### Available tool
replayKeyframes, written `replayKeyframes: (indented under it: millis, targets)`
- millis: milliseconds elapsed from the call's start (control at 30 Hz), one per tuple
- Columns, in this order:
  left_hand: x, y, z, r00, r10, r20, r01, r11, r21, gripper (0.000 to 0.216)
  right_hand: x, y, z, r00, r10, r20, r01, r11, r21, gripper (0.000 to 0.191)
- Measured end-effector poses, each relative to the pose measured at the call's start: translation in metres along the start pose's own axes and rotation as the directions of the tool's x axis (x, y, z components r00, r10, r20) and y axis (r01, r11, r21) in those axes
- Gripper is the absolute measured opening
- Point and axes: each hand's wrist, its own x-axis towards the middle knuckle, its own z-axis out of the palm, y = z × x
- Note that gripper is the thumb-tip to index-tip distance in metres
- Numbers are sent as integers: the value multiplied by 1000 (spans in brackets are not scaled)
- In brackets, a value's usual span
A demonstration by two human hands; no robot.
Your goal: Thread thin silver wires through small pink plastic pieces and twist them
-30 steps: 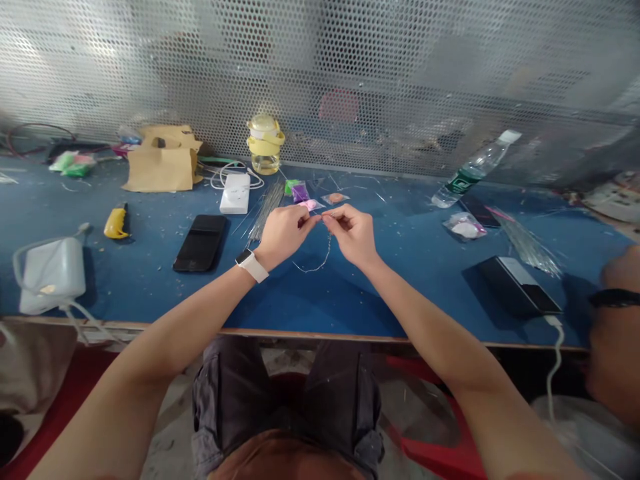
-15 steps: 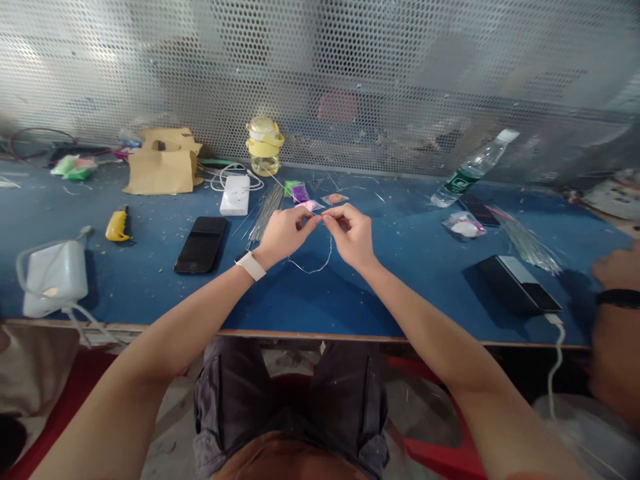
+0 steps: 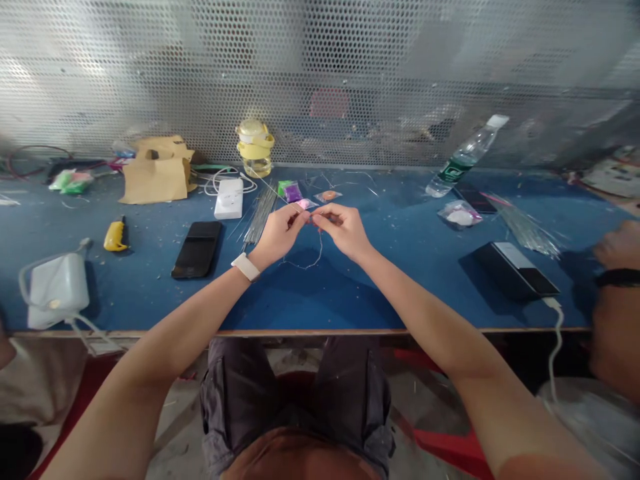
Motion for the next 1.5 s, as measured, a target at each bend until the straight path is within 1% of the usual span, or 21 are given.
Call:
replayKeyframes:
  millis: [67, 133, 167, 233, 300, 333, 400, 433, 500, 533, 567, 667, 733, 867, 1067, 1233, 1333, 1500]
  targets:
    - [0, 3, -2, 995, 96, 13, -96, 988, 119, 24, 2, -1, -3, 998, 44, 42, -45, 998, 40, 24]
    - [0, 5, -3, 986, 158, 60, -167, 970, 177, 21, 3, -5, -7, 992, 54, 112, -59, 997, 43, 20]
    - [0, 5, -3, 982, 173, 75, -184, 964, 193, 21, 3, -7, -9, 988, 46, 147, -49, 999, 18, 19]
    - [0, 5, -3, 983, 174, 63, -185, 954, 238, 22, 3, -11, -11, 983, 15, 185, -2, 998, -70, 22]
    - [-1, 3, -2, 988, 156, 8, -151, 941, 303, 26, 2, -13, -11, 987, -14, 159, 37, 989, -146, 26]
    - [-1, 2, -2, 989, 146, -30, -127, 933, 338, 30, 2, -12, -9, 991, -18, 131, 38, 987, -155, 27]
    - [-1, 1, -2, 983, 151, -107, -98, 916, 388, 33, 1, -8, -6, 998, 1, 68, 7, 993, -117, 26]
    - [-1, 0, -2, 976, 168, -139, -99, 911, 400, 30, 1, -6, -4, 999, 19, 44, -15, 996, -89, 26]
    - [-2, 0, -3, 962, 214, -170, -129, 904, 408, 15, 1, -2, -1, 999, 52, 14, -51, 998, -40, 29]
    - [-2, 0, -3, 957, 239, -167, -153, 900, 408, 9, 2, 0, 0, 998, 62, 7, -62, 998, -29, 30]
    - [-3, 0, -3, 954, 260, -152, -179, 895, 409, 8, 2, 1, 1, 998, 66, 1, -66, 998, -23, 31]
    - [-3, -1, -5, 952, 295, -78, -233, 868, 438, 14, 1, 1, 1, 998, 56, -16, -56, 998, -32, 34]
    - [-4, -2, -6, 955, 294, -49, -237, 849, 473, 17, 1, 0, 0, 998, 56, -33, -57, 997, -47, 34]
    - [-5, -4, -7, 961, 275, -28, -222, 827, 517, 22, 0, -1, 2, 996, 63, -56, -67, 995, -68, 37]
    - [-7, -7, -3, 958, 286, -28, -230, 821, 523, 26, 0, 2, 4, 995, 70, -75, -74, 996, -57, 36]
    - [-6, -7, -3, 970, 239, -33, -188, 832, 522, 31, 0, 3, 4, 996, 65, -69, -68, 996, -53, 37]
    - [-6, -6, -2, 973, 231, -26, -185, 838, 513, 34, -1, 0, 4, 996, 56, -66, -59, 997, -48, 38]
    - [-7, -3, -1, 973, 218, -76, -154, 858, 490, 33, -1, -1, 5, 993, 84, -83, -85, 996, -14, 41]
